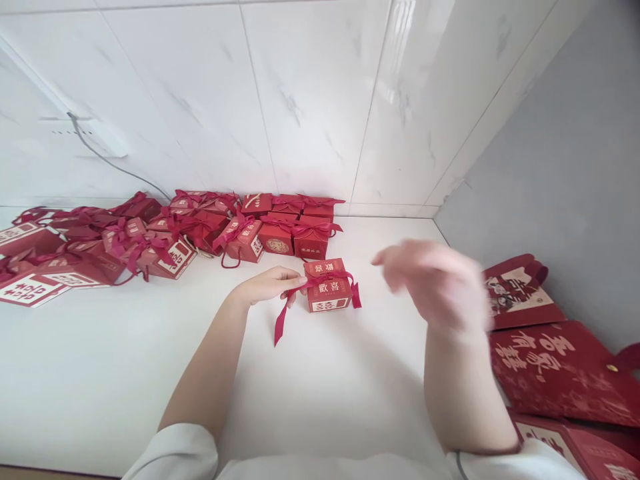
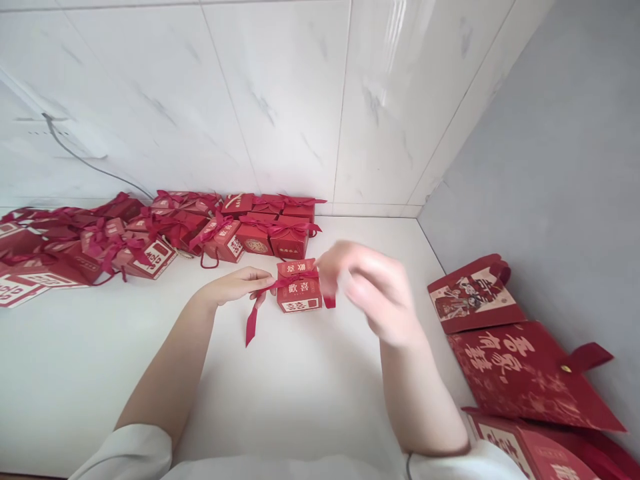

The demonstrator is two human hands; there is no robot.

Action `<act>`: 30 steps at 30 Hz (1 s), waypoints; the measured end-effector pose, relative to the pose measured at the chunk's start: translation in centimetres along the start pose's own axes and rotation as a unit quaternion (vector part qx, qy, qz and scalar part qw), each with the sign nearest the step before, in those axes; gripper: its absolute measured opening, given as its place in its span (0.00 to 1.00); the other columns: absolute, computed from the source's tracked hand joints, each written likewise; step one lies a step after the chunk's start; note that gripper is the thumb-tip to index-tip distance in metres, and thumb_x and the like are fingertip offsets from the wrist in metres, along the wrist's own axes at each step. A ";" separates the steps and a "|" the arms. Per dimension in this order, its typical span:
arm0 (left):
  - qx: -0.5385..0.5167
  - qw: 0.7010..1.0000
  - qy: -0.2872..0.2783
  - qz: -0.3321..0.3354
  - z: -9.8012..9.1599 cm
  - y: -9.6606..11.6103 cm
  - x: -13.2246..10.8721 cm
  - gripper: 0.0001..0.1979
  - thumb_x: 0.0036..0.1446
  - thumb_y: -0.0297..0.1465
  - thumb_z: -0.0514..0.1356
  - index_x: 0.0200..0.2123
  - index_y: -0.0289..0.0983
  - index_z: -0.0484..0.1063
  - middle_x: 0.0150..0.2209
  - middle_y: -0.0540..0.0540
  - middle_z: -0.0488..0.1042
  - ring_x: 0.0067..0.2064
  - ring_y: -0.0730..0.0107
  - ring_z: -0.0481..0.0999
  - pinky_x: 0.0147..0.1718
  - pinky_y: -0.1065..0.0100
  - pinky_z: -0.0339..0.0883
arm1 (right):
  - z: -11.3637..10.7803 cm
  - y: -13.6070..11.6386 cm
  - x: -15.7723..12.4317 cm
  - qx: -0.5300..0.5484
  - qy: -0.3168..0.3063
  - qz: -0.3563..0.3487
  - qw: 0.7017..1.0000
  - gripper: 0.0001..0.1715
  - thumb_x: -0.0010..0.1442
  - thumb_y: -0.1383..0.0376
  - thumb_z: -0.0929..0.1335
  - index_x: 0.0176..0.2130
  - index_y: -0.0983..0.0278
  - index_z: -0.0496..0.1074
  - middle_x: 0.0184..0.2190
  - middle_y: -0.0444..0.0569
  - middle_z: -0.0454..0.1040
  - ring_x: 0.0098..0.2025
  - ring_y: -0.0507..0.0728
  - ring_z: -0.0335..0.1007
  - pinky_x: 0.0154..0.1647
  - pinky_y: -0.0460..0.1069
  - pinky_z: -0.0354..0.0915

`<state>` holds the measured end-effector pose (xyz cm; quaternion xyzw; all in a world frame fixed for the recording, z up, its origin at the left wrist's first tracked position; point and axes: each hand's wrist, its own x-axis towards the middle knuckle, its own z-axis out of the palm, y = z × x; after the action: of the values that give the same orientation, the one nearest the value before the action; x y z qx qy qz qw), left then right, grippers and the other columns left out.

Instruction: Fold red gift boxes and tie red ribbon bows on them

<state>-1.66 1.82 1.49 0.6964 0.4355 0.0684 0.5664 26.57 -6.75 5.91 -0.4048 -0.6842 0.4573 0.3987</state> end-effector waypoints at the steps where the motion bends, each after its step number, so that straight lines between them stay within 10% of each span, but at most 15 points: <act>1: 0.001 1.000 -0.001 -0.003 0.0 0.0 -0.1 0.22 0.56 0.49 0.54 0.26 0.35 0.68 0.23 0.46 0.73 0.26 0.72 0.64 0.29 0.69 0.57 | 0.0 1.1 1.7 -0.012 0.019 0.016 1.000 0.26 0.62 0.43 0.57 0.35 0.58 0.70 0.34 0.51 0.72 0.41 0.61 0.68 0.42 0.56 0.64; 9: -0.032 0.999 -0.020 0.002 -0.2 -0.3 -0.1 0.18 0.56 0.45 0.57 0.30 0.35 0.71 0.25 0.48 0.73 0.28 0.74 0.65 0.29 0.70 0.55 | 0.5 10.6 7.5 0.060 -0.080 0.262 0.960 0.29 0.60 0.42 0.60 0.28 0.64 0.67 0.22 0.46 0.68 0.25 0.52 0.64 0.32 0.49 0.63; 14: -0.071 0.997 -0.033 0.026 -0.6 -0.3 -0.3 0.16 0.56 0.42 0.58 0.31 0.34 0.73 0.27 0.46 0.75 0.28 0.74 0.66 0.29 0.70 0.56 | -0.3 10.0 7.0 0.105 -0.202 0.217 0.949 0.29 0.56 0.44 0.66 0.20 0.64 0.63 0.15 0.37 0.53 0.18 0.47 0.44 0.21 0.46 0.47; 23: -0.166 0.972 0.094 0.140 1.4 -0.6 1.5 0.13 0.53 0.39 0.62 0.34 0.35 0.78 0.55 0.41 0.68 0.25 0.84 0.61 0.22 0.73 0.52 | 0.3 9.8 7.3 0.162 -0.120 0.117 0.973 0.16 0.56 0.53 0.70 0.30 0.63 0.75 0.23 0.43 0.66 0.23 0.49 0.59 0.26 0.46 0.58; 30: -0.264 0.949 0.069 0.156 2.5 -2.4 3.2 0.16 0.57 0.40 0.59 0.40 0.35 0.76 0.44 0.40 0.77 0.16 0.88 0.54 0.15 0.73 0.42 | 1.6 10.2 7.7 0.236 -0.104 0.080 0.963 0.14 0.56 0.54 0.70 0.32 0.62 0.79 0.42 0.49 0.74 0.37 0.53 0.69 0.41 0.49 0.64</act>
<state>0.52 2.14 -2.67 0.5746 0.3257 0.3164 0.6809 24.34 2.46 -2.88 -0.3021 -0.5601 0.6760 0.3717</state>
